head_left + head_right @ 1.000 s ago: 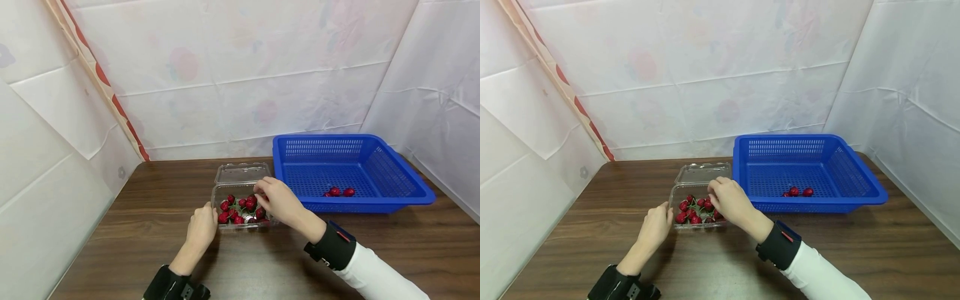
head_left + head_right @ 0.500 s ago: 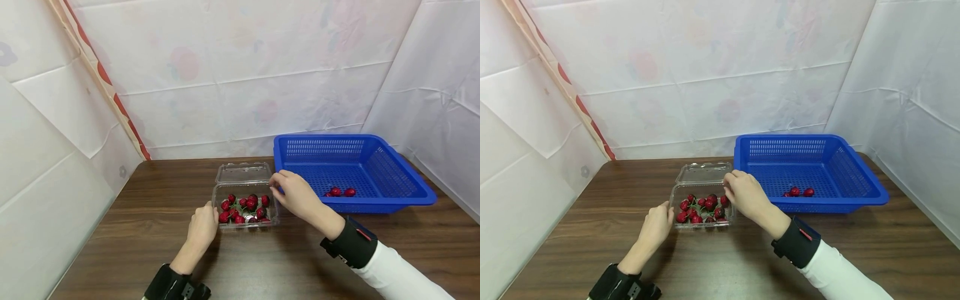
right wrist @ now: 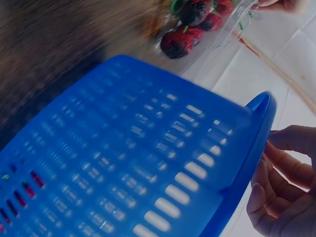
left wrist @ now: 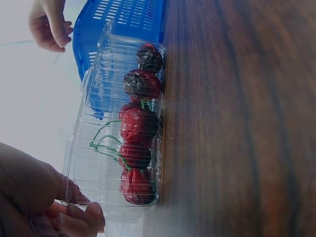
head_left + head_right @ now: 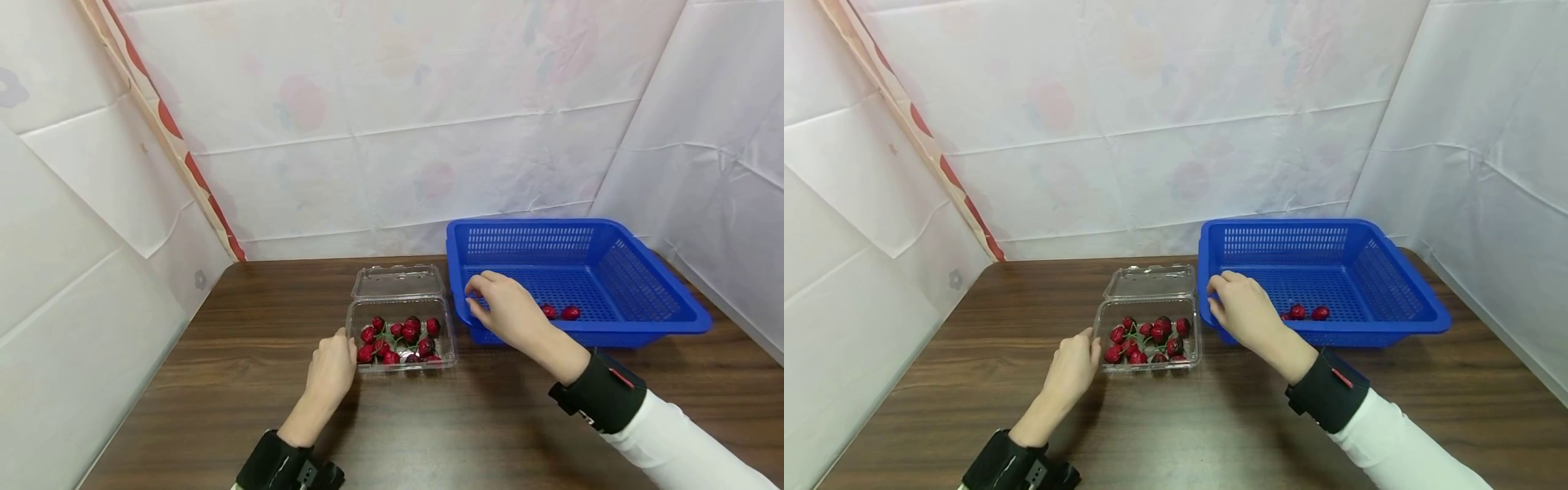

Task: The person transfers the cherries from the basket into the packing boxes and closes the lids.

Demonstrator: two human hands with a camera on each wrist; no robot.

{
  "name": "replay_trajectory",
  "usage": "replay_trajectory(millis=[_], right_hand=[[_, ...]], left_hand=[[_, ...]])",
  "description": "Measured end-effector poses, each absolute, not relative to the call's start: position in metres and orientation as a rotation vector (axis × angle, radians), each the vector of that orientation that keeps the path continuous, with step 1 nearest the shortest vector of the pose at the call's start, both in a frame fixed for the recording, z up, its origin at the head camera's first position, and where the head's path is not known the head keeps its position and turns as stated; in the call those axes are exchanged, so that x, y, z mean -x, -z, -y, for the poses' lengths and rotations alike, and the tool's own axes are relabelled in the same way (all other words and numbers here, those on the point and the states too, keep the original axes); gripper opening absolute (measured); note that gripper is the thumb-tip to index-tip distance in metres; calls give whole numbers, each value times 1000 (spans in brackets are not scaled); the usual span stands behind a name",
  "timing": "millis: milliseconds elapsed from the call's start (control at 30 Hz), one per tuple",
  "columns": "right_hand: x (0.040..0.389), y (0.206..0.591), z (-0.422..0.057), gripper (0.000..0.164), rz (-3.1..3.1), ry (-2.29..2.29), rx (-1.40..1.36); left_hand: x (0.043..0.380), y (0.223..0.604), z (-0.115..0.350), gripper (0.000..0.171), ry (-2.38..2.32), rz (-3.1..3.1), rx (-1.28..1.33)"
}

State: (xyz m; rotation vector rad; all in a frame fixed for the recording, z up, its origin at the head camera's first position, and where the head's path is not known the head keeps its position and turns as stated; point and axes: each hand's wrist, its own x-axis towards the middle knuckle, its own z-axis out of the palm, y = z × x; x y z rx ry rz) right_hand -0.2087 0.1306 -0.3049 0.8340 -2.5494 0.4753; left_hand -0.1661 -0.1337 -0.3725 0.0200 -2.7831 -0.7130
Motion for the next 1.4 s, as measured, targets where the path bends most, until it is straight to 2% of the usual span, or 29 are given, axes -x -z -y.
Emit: replay_trajectory(millis=[333, 867, 1400], right_hand=[[213, 305, -151, 11, 2620, -447, -756], [222, 301, -185, 14, 2822, -489, -657], [232, 303, -201, 25, 3075, -508, -584]], left_hand=[[167, 373, 134, 15, 732, 2789, -16], [167, 375, 135, 21, 727, 2792, -14], [166, 373, 136, 15, 734, 2787, -15]])
